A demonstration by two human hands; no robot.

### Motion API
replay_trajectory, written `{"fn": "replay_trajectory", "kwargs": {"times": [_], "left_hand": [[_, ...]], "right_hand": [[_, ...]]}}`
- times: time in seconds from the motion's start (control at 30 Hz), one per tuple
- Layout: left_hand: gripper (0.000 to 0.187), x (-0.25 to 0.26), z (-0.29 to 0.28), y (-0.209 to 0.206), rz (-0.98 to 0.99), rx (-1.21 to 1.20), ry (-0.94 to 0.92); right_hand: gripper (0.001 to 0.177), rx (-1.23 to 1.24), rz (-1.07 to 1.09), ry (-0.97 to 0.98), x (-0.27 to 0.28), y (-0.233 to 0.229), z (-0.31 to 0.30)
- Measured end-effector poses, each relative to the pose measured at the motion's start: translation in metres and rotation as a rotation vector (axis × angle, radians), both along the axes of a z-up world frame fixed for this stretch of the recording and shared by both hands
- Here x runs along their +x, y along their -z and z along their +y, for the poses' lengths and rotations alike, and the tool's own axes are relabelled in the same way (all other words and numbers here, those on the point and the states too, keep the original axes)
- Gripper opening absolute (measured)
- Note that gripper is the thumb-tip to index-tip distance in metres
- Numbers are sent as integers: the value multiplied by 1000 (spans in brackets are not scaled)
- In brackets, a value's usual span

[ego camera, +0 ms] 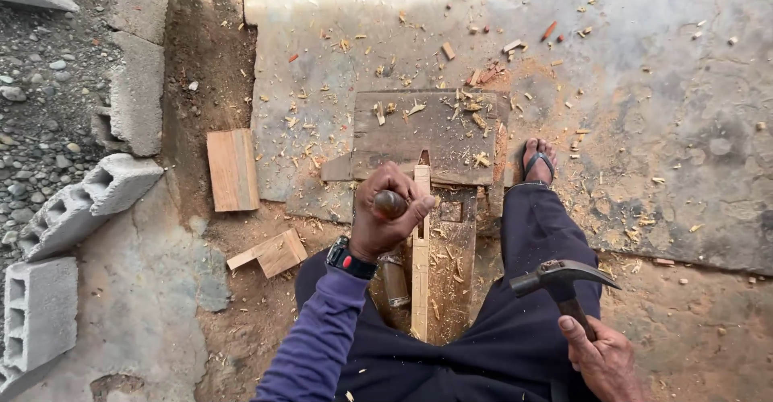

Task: The person sits on the ground and uses a chisel and hammer to carve a piece of wood clamped in a wooden vise. They repeatedly strike the chisel to remove wood shavings and occasionally adjust the chisel's position.

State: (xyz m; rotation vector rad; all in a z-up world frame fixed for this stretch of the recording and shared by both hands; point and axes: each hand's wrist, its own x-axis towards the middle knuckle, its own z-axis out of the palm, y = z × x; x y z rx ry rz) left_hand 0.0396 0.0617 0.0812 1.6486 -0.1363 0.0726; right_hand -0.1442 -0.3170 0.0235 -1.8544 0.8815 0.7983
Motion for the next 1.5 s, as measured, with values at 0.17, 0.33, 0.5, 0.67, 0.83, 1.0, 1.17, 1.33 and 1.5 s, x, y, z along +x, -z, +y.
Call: {"fn": "replay_trajectory", "kwargs": {"times": [0.17,0.33,0.5,0.67,0.83,1.0,1.17,1.33,1.5], "left_hand": [[31,-9,-10,23,-36,102,-148],[26,24,-32,37,-8,2,-220],[32,63,-51,47,147,142,-255],[39,73,-59,58,178,270,-280],[36,81,-58,65,205,224,-294],[32,81,-56,62,188,203,-311],[33,80,-50,67,219,132,-223],[32,77,-44,59,202,72,-124],[31,80,-43,66,183,76,-149]], "right_hand": [[55,30,41,-33,9,2,-4],[49,43,11,-158,19,7,-19],[43,94,-23,-249,70,-5,-5],[38,111,-245,-357,151,-48,40],[36,150,-426,-431,240,-84,68],[46,300,-604,-383,315,-140,99],[48,321,-714,-461,339,-157,119],[47,228,-634,-470,334,-149,115],[46,152,-547,-518,339,-150,113]]}}
